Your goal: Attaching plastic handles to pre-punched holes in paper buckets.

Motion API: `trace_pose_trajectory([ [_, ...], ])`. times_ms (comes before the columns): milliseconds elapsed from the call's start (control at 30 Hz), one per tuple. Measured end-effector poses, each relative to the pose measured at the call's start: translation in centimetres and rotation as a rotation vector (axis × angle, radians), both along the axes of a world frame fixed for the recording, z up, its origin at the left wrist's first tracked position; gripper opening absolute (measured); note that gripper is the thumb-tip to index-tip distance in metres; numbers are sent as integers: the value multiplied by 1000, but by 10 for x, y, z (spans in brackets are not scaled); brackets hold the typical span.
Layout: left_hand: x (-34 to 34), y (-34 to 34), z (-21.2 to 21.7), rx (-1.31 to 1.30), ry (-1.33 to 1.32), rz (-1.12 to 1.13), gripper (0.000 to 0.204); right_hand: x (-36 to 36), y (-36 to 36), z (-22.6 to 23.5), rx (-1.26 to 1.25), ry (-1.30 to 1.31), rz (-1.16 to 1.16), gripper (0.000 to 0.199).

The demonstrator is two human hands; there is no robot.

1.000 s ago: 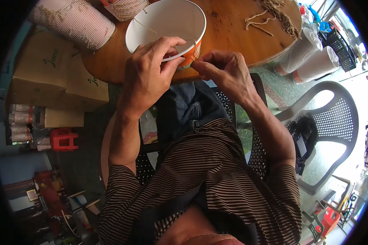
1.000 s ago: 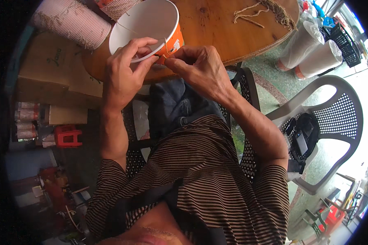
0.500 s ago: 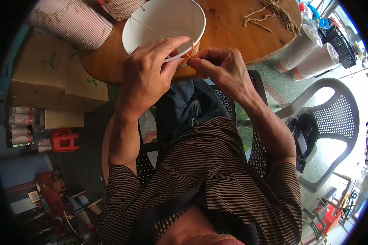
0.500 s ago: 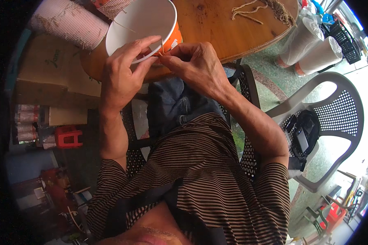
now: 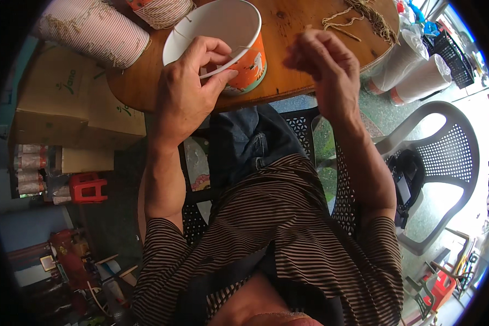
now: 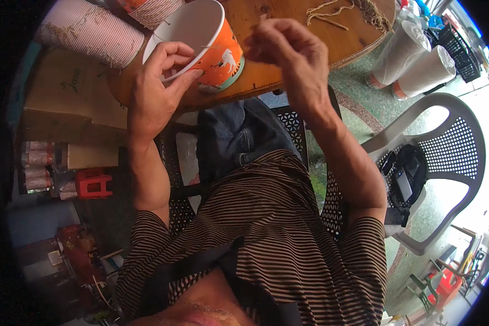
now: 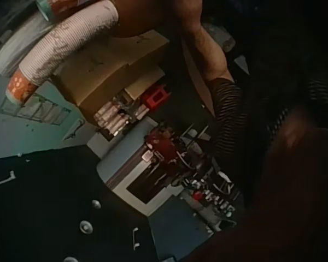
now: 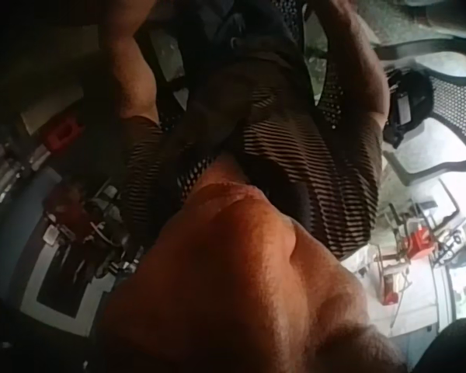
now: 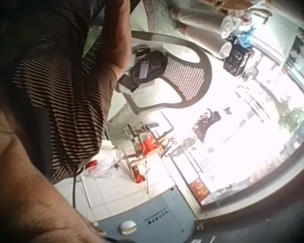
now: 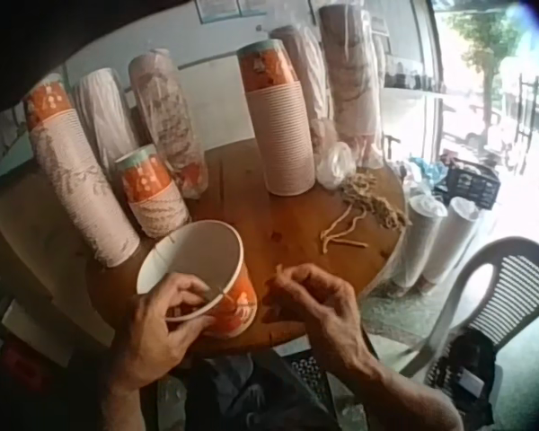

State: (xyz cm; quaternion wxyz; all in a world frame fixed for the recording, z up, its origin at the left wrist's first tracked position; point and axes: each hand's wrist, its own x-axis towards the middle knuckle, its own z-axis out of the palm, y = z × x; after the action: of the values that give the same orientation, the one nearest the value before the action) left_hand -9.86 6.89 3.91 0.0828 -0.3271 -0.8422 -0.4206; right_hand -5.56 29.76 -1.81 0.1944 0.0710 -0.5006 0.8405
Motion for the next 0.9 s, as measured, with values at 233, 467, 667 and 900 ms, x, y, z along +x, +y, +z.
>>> trace_pose_trajectory([
  [233,0,1,3,-66,-26,-61,26,4,-4,-7,876,326,-182,11],
  [467,3,5,5,-98,66,-100,35,13,-21,-7,738,54,-106,18],
  [667,6,8,3,-93,132,-111,38,20,-23,8,599,-205,123,26],
  [900,13,11,8,-139,161,-103,39,12,-24,-2,463,-238,209,23],
])
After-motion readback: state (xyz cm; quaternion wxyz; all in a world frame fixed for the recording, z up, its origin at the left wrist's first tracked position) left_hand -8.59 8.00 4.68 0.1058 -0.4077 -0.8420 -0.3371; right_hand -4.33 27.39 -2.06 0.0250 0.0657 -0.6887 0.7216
